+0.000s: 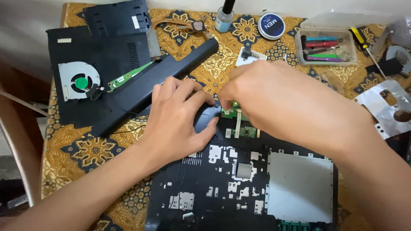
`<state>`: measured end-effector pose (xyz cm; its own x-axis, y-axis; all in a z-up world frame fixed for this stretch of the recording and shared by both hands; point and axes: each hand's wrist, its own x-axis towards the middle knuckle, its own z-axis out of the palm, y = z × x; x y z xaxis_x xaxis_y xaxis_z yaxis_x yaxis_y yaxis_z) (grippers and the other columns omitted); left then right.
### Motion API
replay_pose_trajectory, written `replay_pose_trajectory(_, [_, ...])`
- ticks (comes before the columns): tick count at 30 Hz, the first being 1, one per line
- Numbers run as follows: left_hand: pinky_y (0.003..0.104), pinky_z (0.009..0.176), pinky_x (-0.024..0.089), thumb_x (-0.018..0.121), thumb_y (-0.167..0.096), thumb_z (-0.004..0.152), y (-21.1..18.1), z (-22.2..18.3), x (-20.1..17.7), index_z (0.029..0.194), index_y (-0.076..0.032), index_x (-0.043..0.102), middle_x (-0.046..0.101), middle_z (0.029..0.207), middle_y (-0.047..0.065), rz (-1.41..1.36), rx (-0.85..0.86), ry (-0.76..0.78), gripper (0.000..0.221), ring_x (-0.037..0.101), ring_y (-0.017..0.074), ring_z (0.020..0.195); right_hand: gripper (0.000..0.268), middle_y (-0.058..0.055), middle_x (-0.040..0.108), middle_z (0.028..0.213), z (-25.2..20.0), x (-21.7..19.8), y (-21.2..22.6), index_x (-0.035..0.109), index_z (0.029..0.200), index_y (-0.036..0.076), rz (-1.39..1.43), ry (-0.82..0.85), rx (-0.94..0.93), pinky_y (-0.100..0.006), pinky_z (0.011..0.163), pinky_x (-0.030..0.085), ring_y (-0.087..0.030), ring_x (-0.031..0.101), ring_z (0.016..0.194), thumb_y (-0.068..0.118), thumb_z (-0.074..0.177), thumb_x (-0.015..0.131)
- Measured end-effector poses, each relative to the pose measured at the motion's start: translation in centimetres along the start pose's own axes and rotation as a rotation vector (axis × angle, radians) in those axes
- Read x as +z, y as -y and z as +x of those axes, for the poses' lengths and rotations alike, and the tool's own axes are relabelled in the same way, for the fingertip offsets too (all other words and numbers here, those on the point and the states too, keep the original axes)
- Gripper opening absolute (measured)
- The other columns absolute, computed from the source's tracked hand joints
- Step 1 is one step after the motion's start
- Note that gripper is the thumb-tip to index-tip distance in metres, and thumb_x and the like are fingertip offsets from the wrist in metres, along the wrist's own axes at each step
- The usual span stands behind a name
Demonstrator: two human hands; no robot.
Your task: Disassembling a laptop to access internal components, including removing the motherboard and disconnecting ribbon cables.
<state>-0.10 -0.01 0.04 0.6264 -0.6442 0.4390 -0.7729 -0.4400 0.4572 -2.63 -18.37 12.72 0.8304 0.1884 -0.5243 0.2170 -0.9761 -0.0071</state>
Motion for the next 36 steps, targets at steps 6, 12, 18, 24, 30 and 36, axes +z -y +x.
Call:
replay_pose_trajectory(6, [0.049,0.073,0.035,0.078,-0.036,0.084,0.2,-0.1,0.1,0.103,-0.013,0.070,0.060,0.105,0.006,0.001,0.015,0.003,0.031,0.049,0.0333,0.095,0.051,-0.004,0.063,0.062,0.1,-0.3,0.9,0.063,0.074,0.012,-0.222,0.063,0.088,-0.042,0.058,0.052,-0.028,0.065,0.062,0.045,0.111,0.050])
replay_pose_trajectory(12, [0.048,0.072,0.035,0.076,-0.036,0.084,0.1,0.0,0.0,0.104,-0.014,0.070,0.060,0.104,0.007,0.006,0.016,0.001,0.031,0.049,0.0337,0.093,0.009,0.000,0.066,0.096,0.0,0.4,0.3,0.066,0.101,0.019,-0.030,-0.026,-0.021,-0.051,0.066,0.053,-0.032,0.069,0.085,0.023,0.093,0.066])
replay_pose_trajectory(18, [0.050,0.076,0.036,0.076,-0.036,0.084,0.1,0.0,-0.1,0.106,-0.014,0.070,0.060,0.107,0.007,-0.003,0.009,0.021,0.032,0.050,0.0343,0.096,0.032,-0.006,0.043,0.057,-0.3,-0.2,0.7,0.049,0.068,0.010,-0.121,0.047,0.139,-0.040,0.053,0.034,-0.027,0.040,0.054,0.018,0.099,0.047])
replay_pose_trajectory(24, [0.050,0.074,0.036,0.075,-0.036,0.084,0.0,0.1,-0.2,0.108,-0.014,0.073,0.060,0.106,0.008,0.000,0.020,0.022,0.033,0.048,0.0341,0.094,0.031,0.002,0.068,0.095,-0.3,0.4,-0.1,0.074,0.104,0.025,-0.014,-0.049,-0.001,-0.052,0.058,0.052,-0.031,0.069,0.081,0.007,0.092,0.052])
replay_pose_trajectory(30, [0.049,0.074,0.036,0.076,-0.039,0.087,0.0,0.1,-0.1,0.112,-0.017,0.075,0.060,0.105,0.006,0.000,0.043,0.009,0.033,0.048,0.0325,0.094,0.021,0.003,0.073,0.090,-1.4,1.1,-2.0,0.075,0.104,0.026,0.032,-0.190,-0.059,-0.051,0.063,0.054,-0.028,0.071,0.080,0.015,0.091,0.064])
replay_pose_trajectory(36, [0.048,0.071,0.035,0.073,-0.037,0.094,-0.3,1.1,-0.6,0.115,-0.015,0.074,0.062,0.111,0.005,0.043,0.040,0.012,0.031,0.050,0.0323,0.094,0.026,-0.002,0.081,0.101,-3.4,2.4,-5.1,0.080,0.109,0.015,0.158,-0.507,-0.208,-0.045,0.078,0.058,-0.024,0.075,0.086,0.022,0.085,0.079])
